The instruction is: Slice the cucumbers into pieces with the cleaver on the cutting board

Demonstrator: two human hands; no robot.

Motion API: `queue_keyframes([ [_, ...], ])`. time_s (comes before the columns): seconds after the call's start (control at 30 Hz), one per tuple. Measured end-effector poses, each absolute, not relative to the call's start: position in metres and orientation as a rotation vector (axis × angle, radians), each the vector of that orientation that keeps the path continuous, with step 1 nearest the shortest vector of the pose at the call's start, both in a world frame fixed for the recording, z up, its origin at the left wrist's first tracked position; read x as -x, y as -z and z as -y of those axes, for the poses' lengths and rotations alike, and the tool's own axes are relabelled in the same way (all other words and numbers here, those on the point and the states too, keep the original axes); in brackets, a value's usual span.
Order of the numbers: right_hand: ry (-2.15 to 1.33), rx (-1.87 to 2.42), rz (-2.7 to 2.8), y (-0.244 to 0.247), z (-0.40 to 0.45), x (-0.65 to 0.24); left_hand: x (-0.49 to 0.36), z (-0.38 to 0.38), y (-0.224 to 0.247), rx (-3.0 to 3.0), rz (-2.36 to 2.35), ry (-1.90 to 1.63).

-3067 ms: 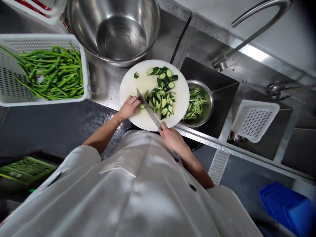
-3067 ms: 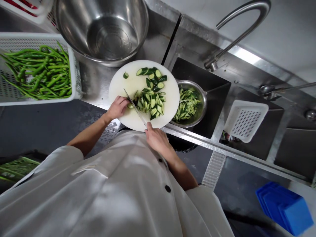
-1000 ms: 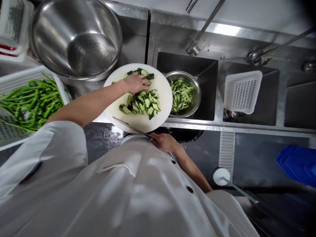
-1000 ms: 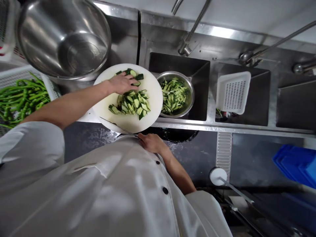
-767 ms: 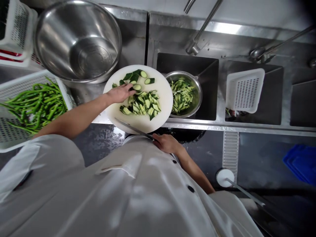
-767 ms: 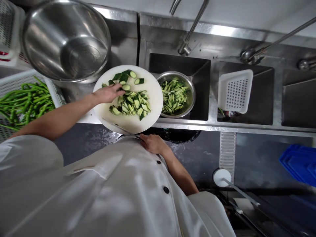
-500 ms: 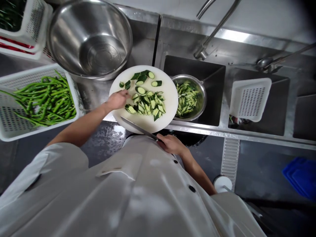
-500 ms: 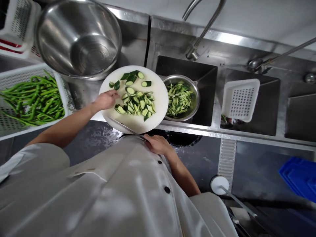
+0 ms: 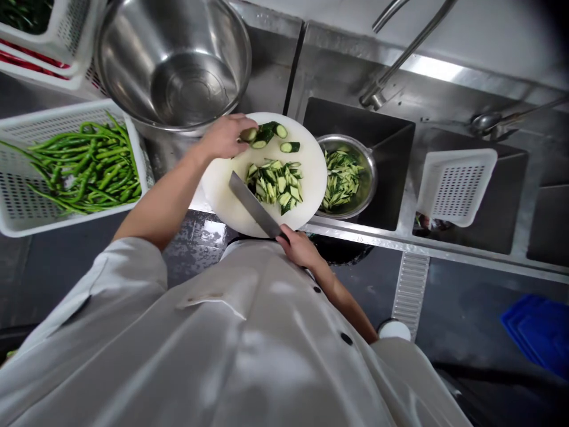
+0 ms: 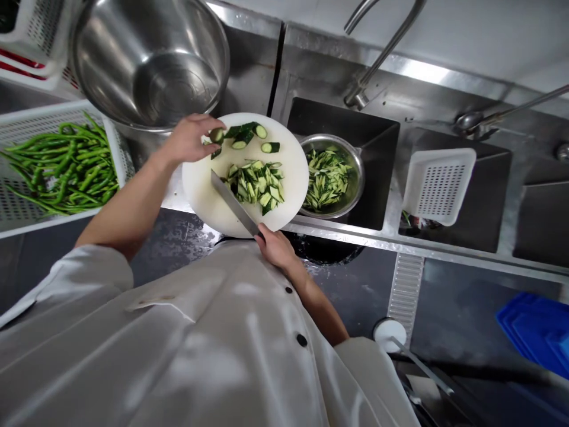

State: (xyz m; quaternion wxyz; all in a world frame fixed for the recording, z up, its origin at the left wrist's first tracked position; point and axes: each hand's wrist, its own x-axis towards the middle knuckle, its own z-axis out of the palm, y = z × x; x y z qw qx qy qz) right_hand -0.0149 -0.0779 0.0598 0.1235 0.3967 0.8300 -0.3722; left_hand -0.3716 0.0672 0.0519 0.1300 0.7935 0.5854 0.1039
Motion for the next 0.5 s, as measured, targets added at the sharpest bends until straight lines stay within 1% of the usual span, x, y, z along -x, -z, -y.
queue_keyframes([
  [0.1,1.045,-1.293,-2.386,-0.057,0.073,0.015,0.379,-0.02,-0.057,-2.244,-1.807,-0.435],
  [0.17,1.0,-1.335,-2.364,-0.058,0.068,0.009,0.367,0.015,-0.041,-2.225,-1.827,-0.425],
  [0.3,0.903,-1.349,-2.294,-0.067,0.058,-0.003,0.322,0.071,0.008,-2.212,-1.743,-0.398],
  [0.4,0.802,-1.321,-2.241,-0.078,0.057,-0.006,0.3,0.091,0.031,-2.146,-1.74,-0.539],
  [0.5,0.727,-1.255,-2.219,-0.086,0.061,-0.001,0.297,0.101,0.038,-2.046,-1.823,-0.72],
])
